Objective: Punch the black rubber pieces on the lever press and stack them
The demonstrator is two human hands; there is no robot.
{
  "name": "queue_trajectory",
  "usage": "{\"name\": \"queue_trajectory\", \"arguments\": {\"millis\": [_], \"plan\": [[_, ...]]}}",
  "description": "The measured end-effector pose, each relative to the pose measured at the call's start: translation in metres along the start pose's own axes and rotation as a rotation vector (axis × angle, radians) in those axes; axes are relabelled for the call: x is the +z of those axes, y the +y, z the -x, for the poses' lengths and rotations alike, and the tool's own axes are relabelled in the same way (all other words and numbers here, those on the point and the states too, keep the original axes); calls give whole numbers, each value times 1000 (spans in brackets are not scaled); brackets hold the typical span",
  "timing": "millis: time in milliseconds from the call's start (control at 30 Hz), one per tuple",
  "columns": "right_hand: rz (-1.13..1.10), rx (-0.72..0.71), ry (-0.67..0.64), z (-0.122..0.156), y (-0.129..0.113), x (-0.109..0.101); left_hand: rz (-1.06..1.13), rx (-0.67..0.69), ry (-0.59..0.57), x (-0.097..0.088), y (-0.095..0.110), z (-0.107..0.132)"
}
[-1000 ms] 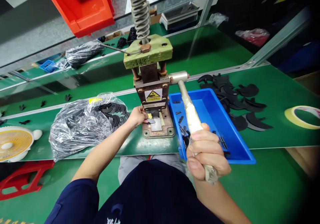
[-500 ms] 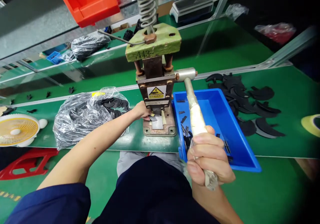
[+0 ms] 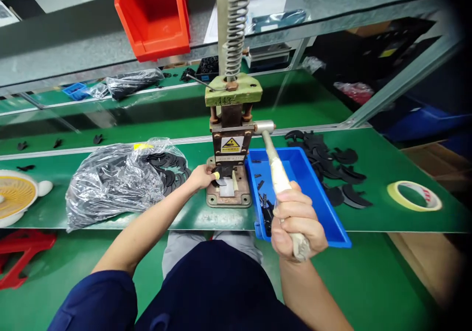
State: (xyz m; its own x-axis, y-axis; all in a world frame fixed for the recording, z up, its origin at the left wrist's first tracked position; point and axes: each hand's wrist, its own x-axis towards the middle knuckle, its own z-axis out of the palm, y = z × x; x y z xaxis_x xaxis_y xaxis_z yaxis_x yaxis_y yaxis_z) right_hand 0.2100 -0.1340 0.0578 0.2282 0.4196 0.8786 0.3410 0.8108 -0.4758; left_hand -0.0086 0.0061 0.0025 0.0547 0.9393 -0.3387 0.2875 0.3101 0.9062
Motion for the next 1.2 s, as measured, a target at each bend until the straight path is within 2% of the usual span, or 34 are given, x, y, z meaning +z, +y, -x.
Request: {"name": "queue_trajectory", "arguments": {"millis": [100, 233, 333, 433, 467, 533, 567, 600, 633, 733, 833, 900, 1000, 1200], "plan": [[-44, -121, 120, -21, -2, 10, 92, -48, -30, 7, -2, 7], [-52, -173, 154, -64, -3, 21, 255, -132, -9, 13, 1, 16], [-93, -139, 138, -92, -4, 27, 333, -80, 6, 9, 1, 26], [-139, -31, 122, -92, -4, 31, 389, -24, -29, -4, -1, 40], [-124, 39, 156, -83, -4, 32, 409, -12, -56, -9, -2, 45], [-48, 313, 173, -56, 0, 34, 436, 12, -111, -19, -4, 56], [-13, 514, 107, -39, 2, 35, 441, 25, -138, -24, -5, 62], [-6, 753, -39, -21, 5, 37, 438, 40, -160, -28, -5, 67], [-23, 893, -141, -5, 8, 40, 428, 54, -181, -31, -5, 72], [-166, 1170, -384, 32, 14, 53, 376, 98, -237, -39, -5, 85], [-405, 1408, -581, 45, 15, 64, 283, 148, -270, -44, -3, 94], [-563, 1538, -658, 46, 14, 68, 213, 191, -282, -46, -1, 99], [-750, 1667, -685, 48, 12, 68, 156, 254, -338, -50, 4, 105], [-970, 1729, -663, 59, 5, 70, 66, 365, -452, -60, 17, 110]]}}
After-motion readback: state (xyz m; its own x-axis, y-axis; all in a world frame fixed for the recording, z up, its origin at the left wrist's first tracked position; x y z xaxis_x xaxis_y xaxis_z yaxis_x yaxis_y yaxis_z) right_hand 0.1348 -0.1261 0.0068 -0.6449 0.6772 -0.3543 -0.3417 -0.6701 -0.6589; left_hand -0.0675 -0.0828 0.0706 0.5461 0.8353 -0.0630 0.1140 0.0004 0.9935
